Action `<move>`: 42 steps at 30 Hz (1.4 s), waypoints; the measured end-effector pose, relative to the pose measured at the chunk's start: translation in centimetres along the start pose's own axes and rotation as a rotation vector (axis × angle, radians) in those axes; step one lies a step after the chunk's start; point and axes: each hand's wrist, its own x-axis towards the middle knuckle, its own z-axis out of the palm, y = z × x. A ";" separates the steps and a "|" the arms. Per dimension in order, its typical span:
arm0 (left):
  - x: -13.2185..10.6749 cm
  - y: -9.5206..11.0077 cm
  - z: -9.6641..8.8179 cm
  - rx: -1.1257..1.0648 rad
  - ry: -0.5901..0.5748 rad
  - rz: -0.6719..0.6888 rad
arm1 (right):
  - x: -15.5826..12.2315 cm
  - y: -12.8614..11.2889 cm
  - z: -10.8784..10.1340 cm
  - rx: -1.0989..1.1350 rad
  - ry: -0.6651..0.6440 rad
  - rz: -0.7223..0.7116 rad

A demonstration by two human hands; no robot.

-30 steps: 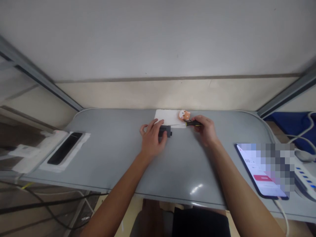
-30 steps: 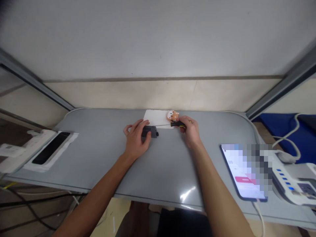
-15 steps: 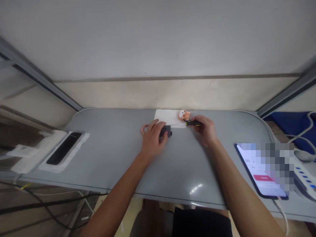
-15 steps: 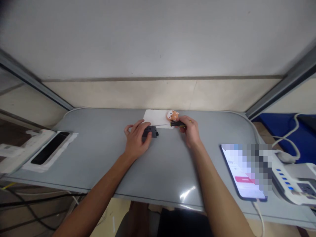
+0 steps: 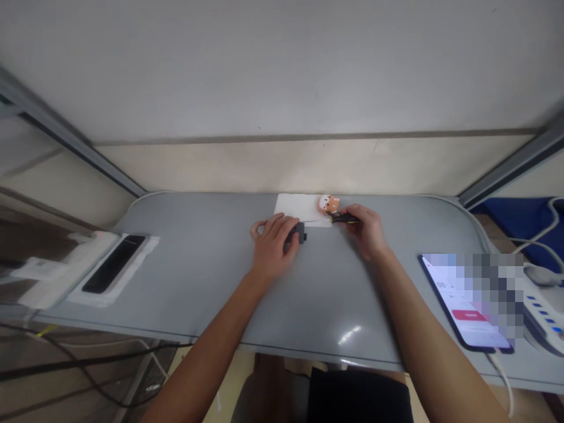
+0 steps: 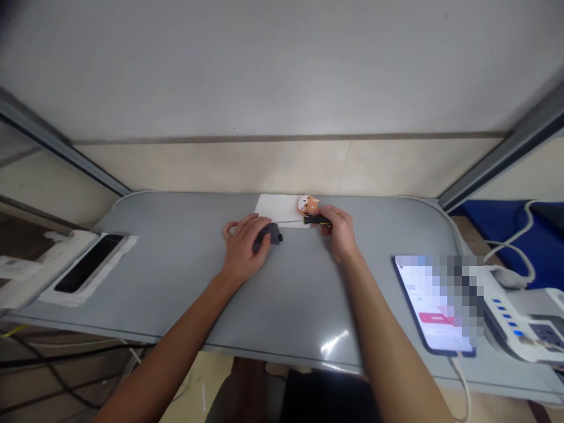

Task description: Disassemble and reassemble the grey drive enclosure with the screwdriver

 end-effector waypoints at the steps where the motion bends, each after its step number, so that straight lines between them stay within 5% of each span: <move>1: 0.0 0.0 0.0 0.010 -0.001 0.006 | 0.0 0.1 0.0 0.002 0.001 -0.002; 14: 0.1 0.1 0.0 0.020 -0.002 0.044 | 0.1 -0.5 0.0 0.111 0.076 0.024; 19: -0.4 0.5 0.5 0.015 -0.070 0.208 | 0.5 -0.2 0.0 0.131 0.111 0.001; 23: -0.6 0.4 0.5 -0.034 -0.017 0.292 | 0.8 0.2 -0.1 0.105 0.139 -0.014; 27: -0.4 -0.6 0.4 -0.243 0.016 0.148 | 1.2 0.6 -0.4 0.084 0.145 -0.015; 34: -0.3 -2.4 1.4 -0.712 -0.140 -0.294 | 1.1 0.6 -0.7 0.063 0.136 -0.059; 37: -0.2 -2.9 1.7 -0.669 -0.176 -0.409 | 0.9 0.1 -0.7 0.009 0.179 -0.132; 42: -0.1 -3.8 1.9 -0.464 -0.154 -0.352 | -0.9 -1.8 -1.0 -0.220 0.318 -0.442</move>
